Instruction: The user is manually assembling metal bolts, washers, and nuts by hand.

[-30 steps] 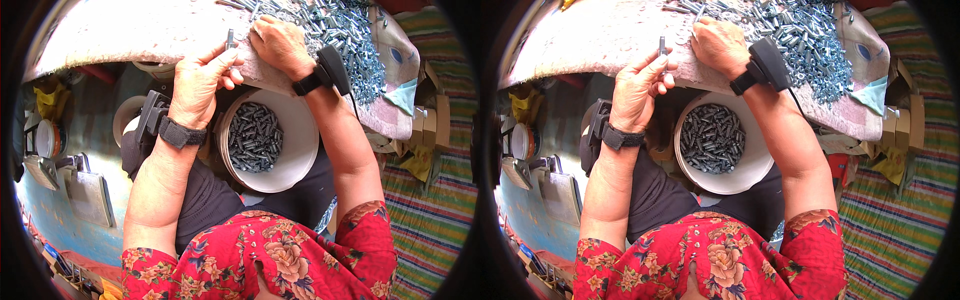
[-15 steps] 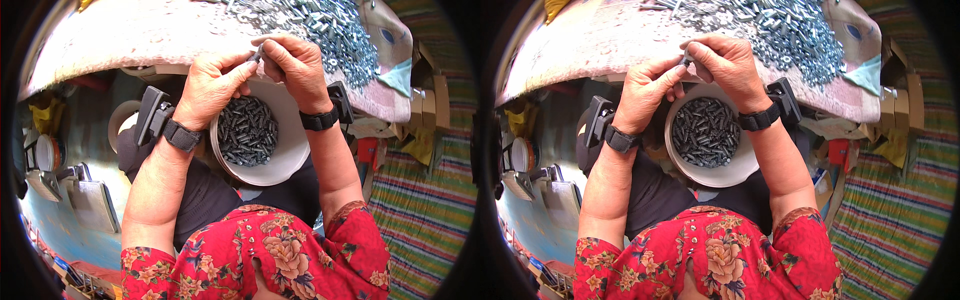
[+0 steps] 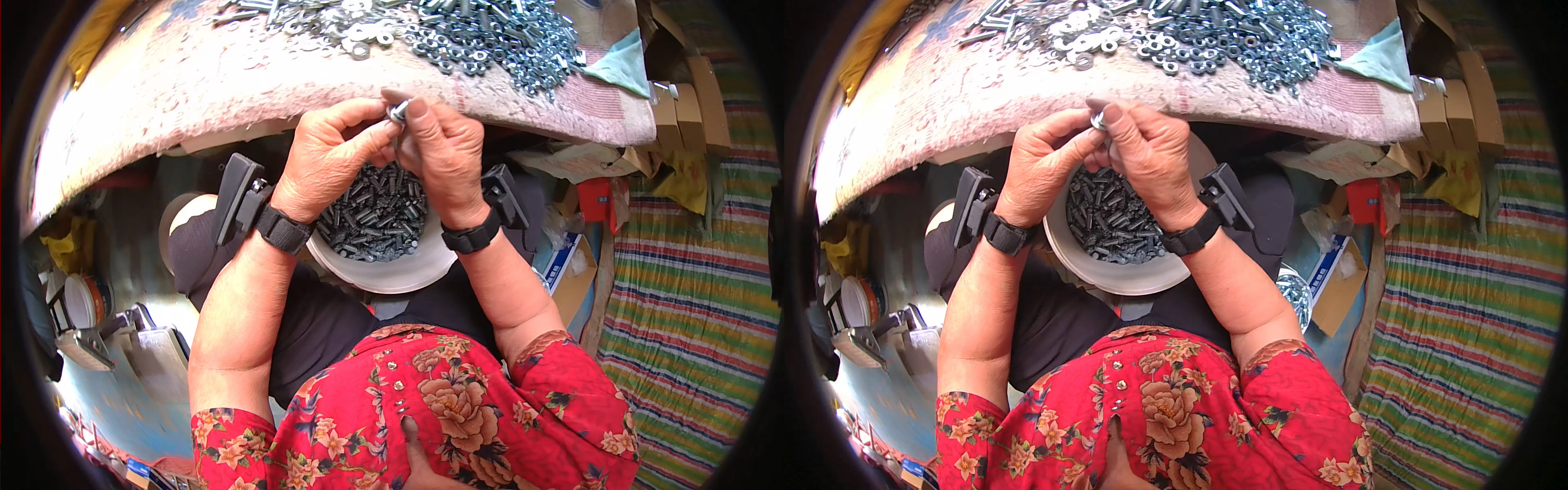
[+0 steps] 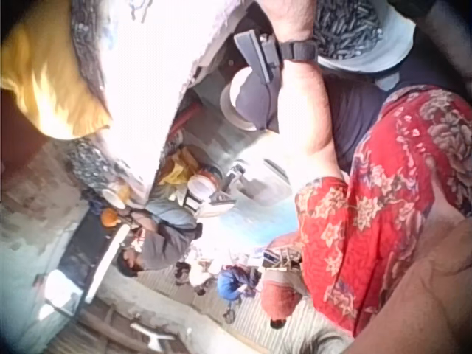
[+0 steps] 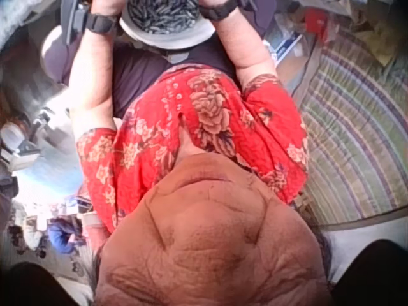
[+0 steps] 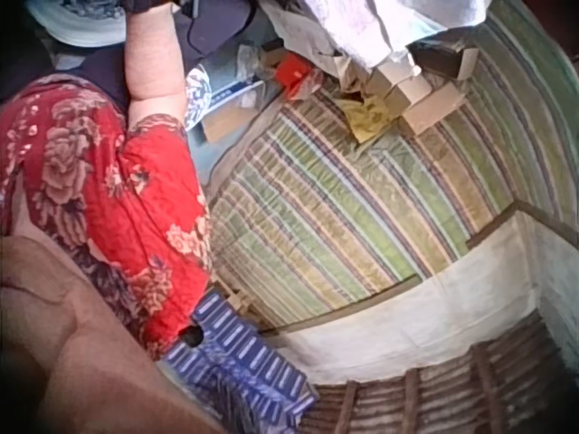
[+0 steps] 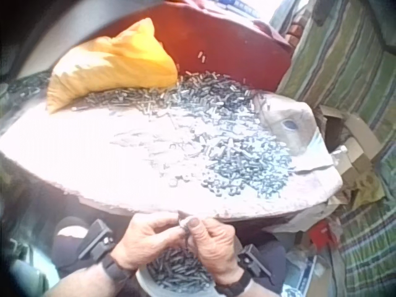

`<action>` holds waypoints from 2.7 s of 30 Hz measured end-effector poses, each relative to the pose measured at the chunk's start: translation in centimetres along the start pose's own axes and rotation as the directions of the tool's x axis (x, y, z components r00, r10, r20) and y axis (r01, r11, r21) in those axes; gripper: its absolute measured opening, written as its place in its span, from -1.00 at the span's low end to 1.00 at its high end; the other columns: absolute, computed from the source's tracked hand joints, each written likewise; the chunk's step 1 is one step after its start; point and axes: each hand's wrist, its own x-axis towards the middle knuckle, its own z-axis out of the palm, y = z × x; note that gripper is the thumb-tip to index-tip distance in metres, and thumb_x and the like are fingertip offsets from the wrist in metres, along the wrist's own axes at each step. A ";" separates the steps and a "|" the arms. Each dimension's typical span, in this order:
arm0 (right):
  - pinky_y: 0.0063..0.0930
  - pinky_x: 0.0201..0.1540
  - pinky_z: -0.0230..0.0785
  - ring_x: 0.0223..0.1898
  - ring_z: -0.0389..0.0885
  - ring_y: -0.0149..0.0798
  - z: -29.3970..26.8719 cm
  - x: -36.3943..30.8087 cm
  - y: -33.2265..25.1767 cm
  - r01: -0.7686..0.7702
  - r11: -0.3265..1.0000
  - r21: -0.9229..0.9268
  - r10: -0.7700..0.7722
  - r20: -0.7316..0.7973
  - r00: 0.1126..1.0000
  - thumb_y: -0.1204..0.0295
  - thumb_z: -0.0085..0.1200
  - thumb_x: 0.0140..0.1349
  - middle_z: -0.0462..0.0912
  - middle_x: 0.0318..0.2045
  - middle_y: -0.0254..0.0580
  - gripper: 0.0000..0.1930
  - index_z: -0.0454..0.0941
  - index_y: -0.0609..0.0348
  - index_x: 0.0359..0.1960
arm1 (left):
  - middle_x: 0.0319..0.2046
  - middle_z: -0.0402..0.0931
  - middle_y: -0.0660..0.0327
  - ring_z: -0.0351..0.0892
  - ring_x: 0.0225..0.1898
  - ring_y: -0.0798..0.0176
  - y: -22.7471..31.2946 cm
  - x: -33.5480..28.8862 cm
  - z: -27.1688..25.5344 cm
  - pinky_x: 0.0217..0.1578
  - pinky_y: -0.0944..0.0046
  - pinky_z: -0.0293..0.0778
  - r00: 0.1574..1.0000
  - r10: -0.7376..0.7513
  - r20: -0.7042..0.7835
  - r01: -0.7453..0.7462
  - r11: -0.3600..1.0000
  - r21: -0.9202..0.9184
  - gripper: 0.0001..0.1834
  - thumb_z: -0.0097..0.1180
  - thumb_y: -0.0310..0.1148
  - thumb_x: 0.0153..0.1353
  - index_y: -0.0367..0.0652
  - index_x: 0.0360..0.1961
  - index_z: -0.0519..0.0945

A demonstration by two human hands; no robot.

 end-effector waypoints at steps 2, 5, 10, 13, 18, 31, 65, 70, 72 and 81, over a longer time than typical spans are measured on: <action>-0.61 -0.45 0.39 -0.48 0.55 -0.46 -1.1 0.2 0.8 0.105 0.939 -0.327 -0.120 -0.025 0.992 0.37 0.03 0.21 0.61 -0.52 -0.24 -0.75 0.55 0.31 -0.20 | -0.47 0.54 0.26 0.48 -0.47 0.48 0.1 0.1 0.7 -0.46 0.51 0.40 0.999 -0.052 -0.009 0.051 0.999 -0.017 -0.77 0.07 -0.44 0.17 -0.30 -0.17 0.54; -0.55 -0.40 0.41 -0.45 0.59 -0.39 -4.2 1.8 -0.1 0.301 0.716 -0.630 -0.300 0.112 0.947 0.41 0.09 0.14 0.63 -0.48 -0.11 -0.79 0.57 0.28 -0.24 | -0.45 0.55 0.25 0.50 -0.49 0.47 0.2 0.4 0.9 -0.49 0.52 0.38 0.993 -0.116 -0.032 0.115 0.992 -0.043 -0.78 0.05 -0.38 0.19 -0.29 -0.19 0.54; -0.55 -0.43 0.38 -0.51 0.57 -0.32 -8.3 6.0 -0.8 0.249 0.280 -0.927 -0.416 0.117 0.902 0.38 0.14 0.07 0.61 -0.53 -0.13 -0.83 0.60 0.24 -0.40 | -0.44 0.56 0.20 0.51 -0.53 0.46 0.0 1.3 1.2 -0.53 0.52 0.41 0.991 -0.124 -0.055 0.118 0.987 -0.111 -0.77 0.07 -0.38 0.17 -0.34 -0.23 0.54; -0.45 -0.51 0.38 -0.58 0.56 -0.18 -8.2 7.6 0.1 0.173 -0.031 -0.984 -0.370 0.172 0.913 0.24 0.19 0.01 0.56 -0.62 -0.12 -0.75 0.57 0.18 -0.54 | -0.42 0.56 0.20 0.51 -0.52 0.47 0.1 1.3 1.0 -0.52 0.53 0.40 0.988 -0.140 -0.060 0.134 0.986 -0.099 -0.78 0.06 -0.37 0.18 -0.31 -0.23 0.54; -0.26 -0.45 0.42 -0.54 0.58 -0.05 -8.7 7.9 -0.3 0.191 0.011 -0.982 -0.258 0.182 0.949 0.17 0.15 -0.04 0.57 -0.61 -0.03 -0.69 0.55 0.21 -0.56 | -0.40 0.56 0.20 0.50 -0.51 0.48 0.3 1.0 0.8 -0.52 0.54 0.37 0.986 -0.155 -0.055 0.150 0.984 -0.094 -0.78 0.05 -0.36 0.19 -0.29 -0.22 0.53; -0.71 -0.33 0.36 -0.43 0.47 -0.56 -4.5 4.0 -4.2 0.295 0.771 -0.564 -0.012 0.450 0.893 0.59 0.00 0.14 0.55 -0.41 -0.34 -0.78 0.49 0.31 -0.15 | -0.43 0.54 0.29 0.48 -0.52 0.52 0.3 0.4 0.1 -0.53 0.56 0.34 0.998 -0.066 0.007 0.066 0.996 0.066 -0.78 0.05 -0.37 0.19 -0.25 -0.18 0.54; -0.33 -0.02 0.22 -0.16 0.42 -0.20 -0.4 0.5 1.6 0.309 0.768 -0.561 -0.229 0.211 0.950 0.12 -0.08 0.20 0.47 -0.29 -0.05 -0.56 0.40 0.28 -0.10 | -0.50 0.55 0.25 0.48 -0.54 0.51 2.3 -1.3 -0.3 -0.52 0.51 0.43 0.994 0.001 0.107 0.003 0.999 -0.043 -0.84 0.09 -0.48 0.13 -0.31 -0.27 0.59; -0.33 -0.23 0.39 -0.32 0.53 -0.09 5.0 -4.0 -2.5 0.628 0.778 -0.007 -0.510 0.576 0.638 0.28 0.03 0.14 0.54 -0.35 -0.02 -0.66 0.46 0.32 -0.18 | -0.44 0.59 0.18 0.50 -0.58 0.46 3.3 -1.2 -3.5 -0.57 0.54 0.40 0.990 0.000 -0.139 -0.023 0.986 -0.166 -0.80 0.05 -0.39 0.18 -0.29 -0.26 0.58; -0.46 -0.33 0.42 -0.42 0.58 -0.21 2.9 -2.0 -2.6 0.590 0.711 -0.383 -0.476 0.356 0.804 0.53 0.08 0.07 0.56 -0.49 -0.14 -0.80 0.49 0.30 -0.25 | -0.43 0.59 0.18 0.50 -0.59 0.47 3.1 -1.6 -3.5 -0.57 0.55 0.40 0.996 -0.020 -0.082 0.008 0.989 -0.146 -0.80 0.05 -0.38 0.18 -0.29 -0.27 0.58; -0.47 -0.44 0.31 -0.57 0.44 -0.27 0.9 3.6 -3.1 0.533 0.681 -0.502 -0.283 0.491 0.824 0.50 0.07 0.07 0.47 -0.59 -0.12 -0.83 0.52 0.27 -0.29 | -0.48 0.56 0.26 0.48 -0.61 0.49 3.8 -2.0 -3.9 -0.61 0.56 0.36 0.985 -0.157 0.067 0.158 0.987 -0.017 -0.82 0.08 -0.39 0.15 -0.28 -0.26 0.55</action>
